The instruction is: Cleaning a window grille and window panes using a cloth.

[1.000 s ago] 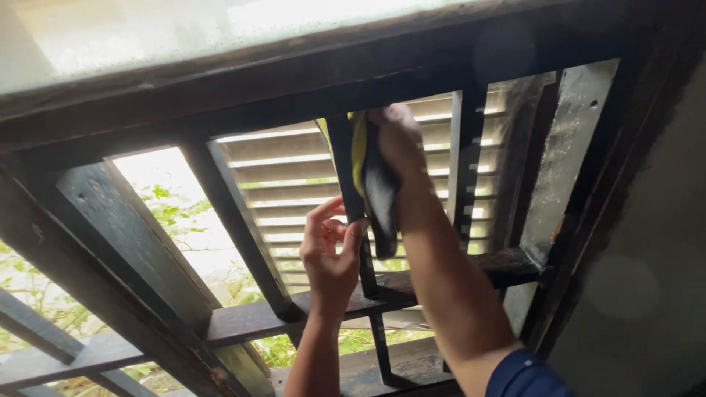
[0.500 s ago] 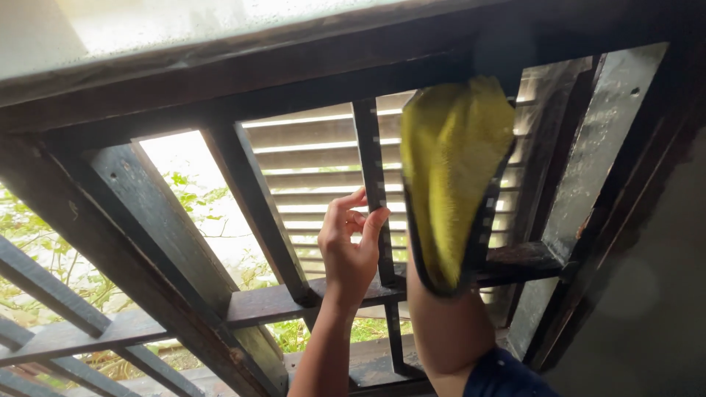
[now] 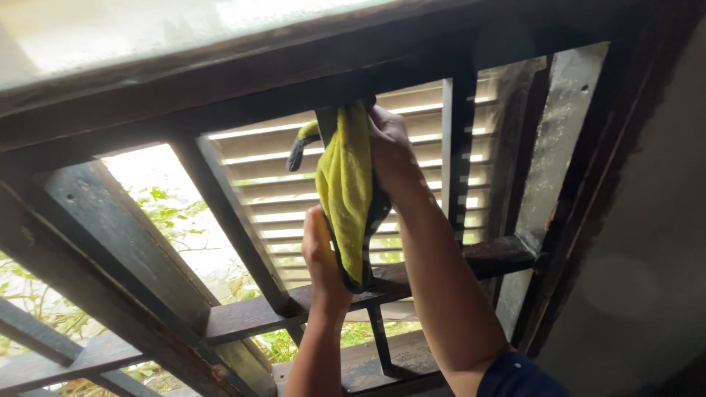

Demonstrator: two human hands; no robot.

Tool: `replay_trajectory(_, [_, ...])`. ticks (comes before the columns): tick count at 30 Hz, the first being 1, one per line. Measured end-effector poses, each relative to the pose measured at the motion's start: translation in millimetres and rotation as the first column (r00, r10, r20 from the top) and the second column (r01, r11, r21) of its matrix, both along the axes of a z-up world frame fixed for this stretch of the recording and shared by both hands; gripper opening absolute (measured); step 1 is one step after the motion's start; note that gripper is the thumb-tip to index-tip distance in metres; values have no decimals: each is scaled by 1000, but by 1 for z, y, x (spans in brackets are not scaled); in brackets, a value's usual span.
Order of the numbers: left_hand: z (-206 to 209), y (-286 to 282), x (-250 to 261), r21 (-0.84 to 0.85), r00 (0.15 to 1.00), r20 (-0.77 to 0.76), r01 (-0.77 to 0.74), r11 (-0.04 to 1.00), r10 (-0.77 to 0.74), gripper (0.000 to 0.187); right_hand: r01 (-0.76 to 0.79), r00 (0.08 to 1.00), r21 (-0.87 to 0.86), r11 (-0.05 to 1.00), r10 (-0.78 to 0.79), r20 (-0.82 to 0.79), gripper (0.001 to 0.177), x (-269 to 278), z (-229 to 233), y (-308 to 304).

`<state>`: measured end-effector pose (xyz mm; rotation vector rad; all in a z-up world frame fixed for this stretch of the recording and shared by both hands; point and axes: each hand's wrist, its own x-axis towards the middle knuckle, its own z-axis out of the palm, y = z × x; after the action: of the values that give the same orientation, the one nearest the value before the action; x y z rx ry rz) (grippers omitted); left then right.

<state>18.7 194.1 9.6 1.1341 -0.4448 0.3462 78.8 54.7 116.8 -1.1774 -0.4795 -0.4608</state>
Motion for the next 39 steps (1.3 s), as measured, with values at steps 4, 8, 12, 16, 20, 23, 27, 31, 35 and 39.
replay_trajectory(4, [4, 0, -7, 335, 817, 484, -504, 796, 314, 23, -220, 975, 140, 965, 220, 13, 25, 9, -5, 0])
replay_trajectory(8, [2, -1, -6, 342, 935, 252, -328, 880, 251, 20, 605, 739, -71, 793, -526, 421, 11, -25, -12, 13])
replay_trajectory(12, [8, -2, -14, 198, 960, 265, -142, 970, 87, 24, 835, 422, -66, 546, -558, 715, 22, -72, -25, 1])
replay_trajectory(16, [4, -33, -24, 237, 603, 675, -723, 649, 425, 54, 968, -65, -98, -231, -609, 791, 30, -92, -5, -24])
replay_trajectory(20, [-12, -65, -30, 102, 383, 763, -867, 487, 521, 29, 917, -189, -150, -370, -734, 652, 35, -59, 6, -32])
replay_trajectory(23, [-7, -77, -37, 140, 421, 800, -823, 550, 427, 25, 913, -30, -278, -298, -729, 684, 37, -80, 14, -40])
replay_trajectory(27, [-13, -82, -22, 246, 555, 743, -746, 619, 374, 22, 890, -54, -247, -384, -626, 778, 26, -133, 20, -31])
replay_trajectory(31, [-16, -94, -16, 268, 699, 667, -548, 792, 258, 21, 840, -177, -255, -479, -686, 706, 22, -143, 0, -93])
replay_trajectory(35, [-15, -120, -11, 255, 826, 555, -278, 926, 96, 46, 957, 137, -288, 33, -927, 350, 25, -129, -8, -123])
replay_trajectory(39, [-37, -148, 6, 339, 870, 491, -151, 929, -38, 45, 800, 593, 40, 599, -799, 103, 20, -90, -21, -129])
